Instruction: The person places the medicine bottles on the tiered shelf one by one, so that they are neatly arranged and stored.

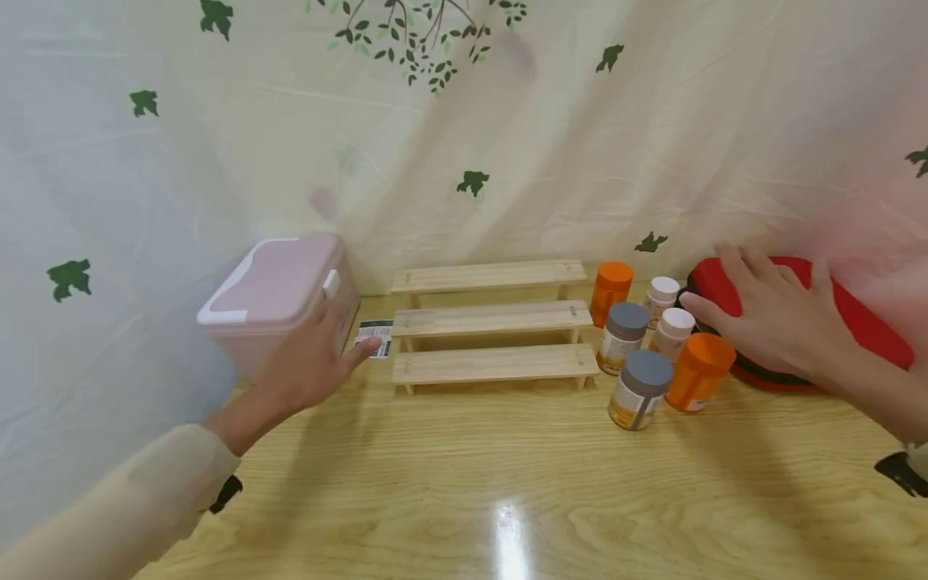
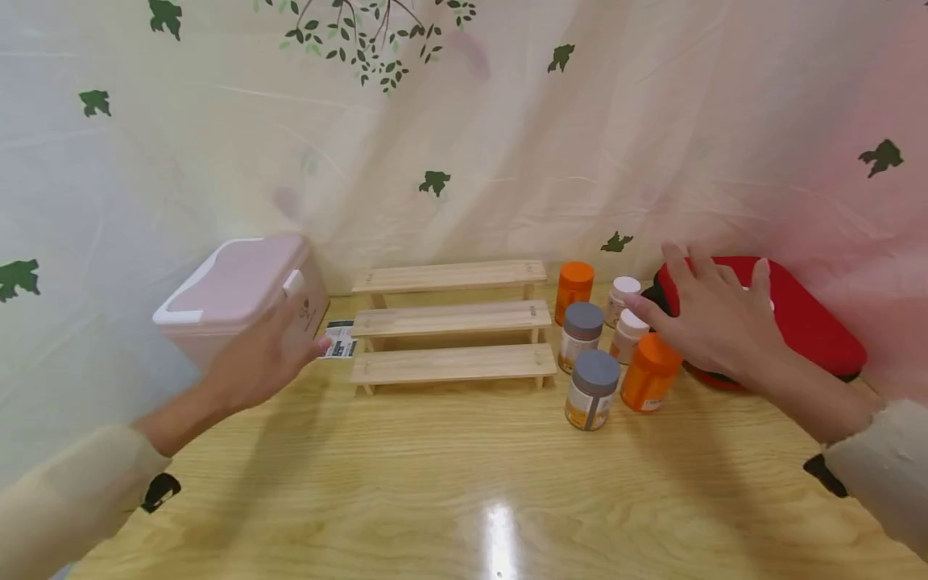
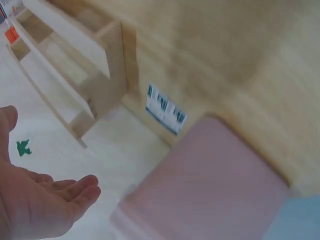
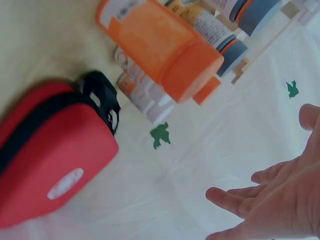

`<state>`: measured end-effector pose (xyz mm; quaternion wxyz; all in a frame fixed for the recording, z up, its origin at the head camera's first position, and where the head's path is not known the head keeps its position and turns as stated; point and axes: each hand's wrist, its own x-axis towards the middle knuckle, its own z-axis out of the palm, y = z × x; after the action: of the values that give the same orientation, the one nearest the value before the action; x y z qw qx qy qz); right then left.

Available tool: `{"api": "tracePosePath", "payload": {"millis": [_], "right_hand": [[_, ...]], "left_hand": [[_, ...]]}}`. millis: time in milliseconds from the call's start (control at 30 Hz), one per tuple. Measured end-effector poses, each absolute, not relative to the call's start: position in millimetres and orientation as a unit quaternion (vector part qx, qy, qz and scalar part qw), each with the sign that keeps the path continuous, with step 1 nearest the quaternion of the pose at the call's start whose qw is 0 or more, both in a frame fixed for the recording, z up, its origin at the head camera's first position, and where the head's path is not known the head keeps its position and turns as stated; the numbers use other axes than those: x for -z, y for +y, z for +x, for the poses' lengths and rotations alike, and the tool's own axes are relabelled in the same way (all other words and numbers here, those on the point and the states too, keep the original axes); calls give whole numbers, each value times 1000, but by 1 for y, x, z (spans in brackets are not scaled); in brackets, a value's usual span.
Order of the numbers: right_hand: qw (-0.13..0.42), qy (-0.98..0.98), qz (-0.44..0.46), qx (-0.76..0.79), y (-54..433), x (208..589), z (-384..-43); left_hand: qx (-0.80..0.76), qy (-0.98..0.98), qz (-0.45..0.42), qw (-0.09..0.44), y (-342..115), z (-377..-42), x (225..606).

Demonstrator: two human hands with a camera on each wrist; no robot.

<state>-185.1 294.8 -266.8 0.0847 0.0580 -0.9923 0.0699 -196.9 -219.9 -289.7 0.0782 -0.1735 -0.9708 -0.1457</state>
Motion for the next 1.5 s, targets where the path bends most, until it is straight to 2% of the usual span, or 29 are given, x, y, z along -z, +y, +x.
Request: {"api": "tracePosePath", "payload": {"millis": [200, 433, 800, 1033, 1500], "right_hand": [[79, -990, 51, -106, 297, 274, -170], [25, -982, 55, -181, 304, 285, -162], [-10, -963, 44, -265, 314, 314, -151], [1, -957, 36, -288, 314, 327, -148], [23, -948, 46, -314, 311, 340, -151]], "left_hand": [[211, -961, -155, 90, -215, -187, 307], [276, -947, -141, 83, -213, -181, 320], [402, -911, -94, -12, -211, -179, 345], [459, -885, -57, -59, -210, -182, 356], [535, -838, -64, -88, -211, -197, 379]]}}
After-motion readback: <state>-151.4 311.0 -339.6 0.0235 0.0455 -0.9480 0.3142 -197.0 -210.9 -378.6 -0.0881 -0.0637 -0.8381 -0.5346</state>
